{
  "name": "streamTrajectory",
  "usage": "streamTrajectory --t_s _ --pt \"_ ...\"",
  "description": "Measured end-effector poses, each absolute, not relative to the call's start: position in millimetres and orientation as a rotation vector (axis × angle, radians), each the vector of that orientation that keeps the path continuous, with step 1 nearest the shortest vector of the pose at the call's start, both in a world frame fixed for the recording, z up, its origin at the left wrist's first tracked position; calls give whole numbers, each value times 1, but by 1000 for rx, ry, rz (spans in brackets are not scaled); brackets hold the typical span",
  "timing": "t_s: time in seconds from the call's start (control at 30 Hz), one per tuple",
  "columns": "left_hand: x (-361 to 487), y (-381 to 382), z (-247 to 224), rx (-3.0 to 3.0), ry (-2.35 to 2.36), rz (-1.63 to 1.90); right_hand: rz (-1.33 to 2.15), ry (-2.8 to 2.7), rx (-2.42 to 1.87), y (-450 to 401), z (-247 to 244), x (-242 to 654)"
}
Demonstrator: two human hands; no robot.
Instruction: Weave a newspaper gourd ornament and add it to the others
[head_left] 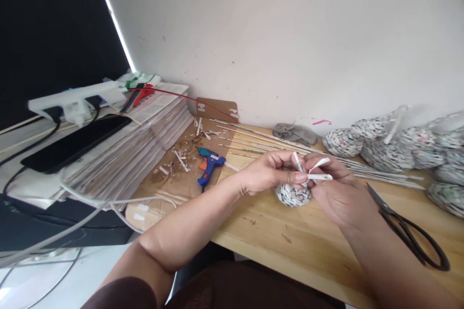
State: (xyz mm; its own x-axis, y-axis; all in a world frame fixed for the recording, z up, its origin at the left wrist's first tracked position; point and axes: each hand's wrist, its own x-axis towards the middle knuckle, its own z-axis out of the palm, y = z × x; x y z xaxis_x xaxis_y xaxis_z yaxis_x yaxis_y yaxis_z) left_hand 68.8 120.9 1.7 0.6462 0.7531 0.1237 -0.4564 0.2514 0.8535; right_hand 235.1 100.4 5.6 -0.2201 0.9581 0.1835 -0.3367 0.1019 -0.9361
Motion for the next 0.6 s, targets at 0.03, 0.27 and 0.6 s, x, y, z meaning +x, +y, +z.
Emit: streamTrajectory --t_s 0.03,0.27,0.6 --pt "69 122 2 1016 339 822 1400 -1211 -722 101 6 235" --pt "70 126 -3 1011 258 769 1377 -1393 -677 107 8 246" --pt "74 127 -7 942 341 909 1218 -1320 -752 111 3 246"
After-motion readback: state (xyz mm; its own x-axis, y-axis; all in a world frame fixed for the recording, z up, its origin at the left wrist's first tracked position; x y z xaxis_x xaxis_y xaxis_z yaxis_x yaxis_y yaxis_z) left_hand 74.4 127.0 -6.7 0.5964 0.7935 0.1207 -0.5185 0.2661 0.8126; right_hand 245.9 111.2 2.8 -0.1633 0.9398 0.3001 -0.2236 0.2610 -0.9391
